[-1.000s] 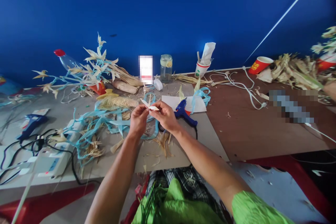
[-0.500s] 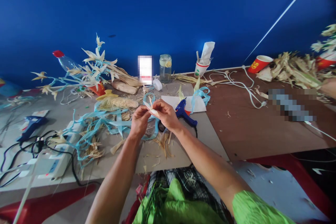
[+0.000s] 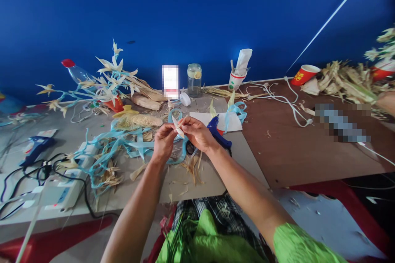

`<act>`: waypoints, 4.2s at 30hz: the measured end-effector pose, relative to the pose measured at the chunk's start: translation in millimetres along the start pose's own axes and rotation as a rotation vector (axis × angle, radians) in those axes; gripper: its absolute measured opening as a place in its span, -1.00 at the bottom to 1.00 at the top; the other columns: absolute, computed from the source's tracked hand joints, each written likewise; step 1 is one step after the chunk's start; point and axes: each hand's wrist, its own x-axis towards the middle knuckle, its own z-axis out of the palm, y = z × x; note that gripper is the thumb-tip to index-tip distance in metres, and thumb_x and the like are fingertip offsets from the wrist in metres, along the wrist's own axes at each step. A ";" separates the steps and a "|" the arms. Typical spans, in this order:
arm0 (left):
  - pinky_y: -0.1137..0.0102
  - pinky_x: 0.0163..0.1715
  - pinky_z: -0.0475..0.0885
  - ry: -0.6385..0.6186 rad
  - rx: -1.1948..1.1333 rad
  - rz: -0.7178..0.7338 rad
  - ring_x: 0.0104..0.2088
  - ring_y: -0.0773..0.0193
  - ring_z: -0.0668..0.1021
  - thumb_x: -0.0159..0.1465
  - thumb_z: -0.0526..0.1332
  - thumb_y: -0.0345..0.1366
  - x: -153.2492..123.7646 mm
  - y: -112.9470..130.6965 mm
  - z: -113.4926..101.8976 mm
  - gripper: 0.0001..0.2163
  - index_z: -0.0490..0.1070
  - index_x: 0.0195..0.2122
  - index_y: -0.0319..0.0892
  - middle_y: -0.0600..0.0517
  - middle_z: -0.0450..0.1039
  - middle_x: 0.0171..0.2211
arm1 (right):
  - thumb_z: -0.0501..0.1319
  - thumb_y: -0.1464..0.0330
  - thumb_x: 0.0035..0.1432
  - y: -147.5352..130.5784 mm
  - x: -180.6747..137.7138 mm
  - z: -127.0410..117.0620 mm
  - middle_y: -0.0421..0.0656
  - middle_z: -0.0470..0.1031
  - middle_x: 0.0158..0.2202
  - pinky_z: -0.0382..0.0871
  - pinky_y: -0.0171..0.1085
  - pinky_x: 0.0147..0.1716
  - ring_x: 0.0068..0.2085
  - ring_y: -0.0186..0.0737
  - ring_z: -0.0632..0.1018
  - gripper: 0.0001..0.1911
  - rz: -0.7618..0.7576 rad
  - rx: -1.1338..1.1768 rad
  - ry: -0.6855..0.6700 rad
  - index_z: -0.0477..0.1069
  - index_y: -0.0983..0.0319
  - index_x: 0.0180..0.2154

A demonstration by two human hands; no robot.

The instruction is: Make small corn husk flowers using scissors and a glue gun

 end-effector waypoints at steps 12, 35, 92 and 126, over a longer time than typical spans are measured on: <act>0.42 -0.28 0.33 0.090 0.482 0.233 -0.38 0.31 0.44 0.06 0.32 -0.32 -2.0 1.7 0.1 -0.97 0.51 -0.44 -0.12 0.09 0.45 -0.46 | 0.40 0.15 -0.20 -2.3 1.2 -1.0 -0.33 0.25 -0.63 0.09 -0.38 -0.54 -0.56 -0.47 0.23 -0.65 0.010 -0.212 0.253 0.35 0.25 -0.55; 0.48 -0.35 0.32 0.165 0.241 0.136 -0.45 0.40 0.42 -0.01 0.38 -0.29 -0.9 1.7 3.0 -0.86 0.45 -0.45 -0.17 0.13 0.43 -0.49 | 0.33 0.25 -0.07 15.8 1.0 1.1 -0.25 0.38 -0.39 0.27 -0.33 -0.30 -0.37 -0.36 0.37 -0.79 -0.158 -0.401 0.168 0.46 0.20 -0.37; 0.46 -0.33 0.34 -0.117 0.114 -0.196 -0.45 0.40 0.44 0.01 0.40 -0.19 -1.2 -6.5 -5.1 -0.78 0.50 -0.44 -0.23 0.08 0.44 -0.51 | 0.41 0.25 -0.23 9.9 3.2 -6.2 -0.35 0.27 -0.58 0.20 -0.35 -0.46 -0.52 -0.42 0.30 -0.63 0.073 -0.174 0.112 0.24 0.23 -0.50; 0.44 -0.40 0.28 -0.146 0.216 -0.171 -0.52 0.38 0.39 -0.01 0.38 -0.12 -1.8 -7.5 -7.2 -0.74 0.48 -0.48 -0.23 0.08 0.39 -0.59 | 0.38 0.20 -0.16 3.5 1.2 -9.3 -0.37 0.31 -0.65 0.22 -0.34 -0.50 -0.57 -0.37 0.37 -0.62 0.045 -0.322 0.000 0.19 0.19 -0.51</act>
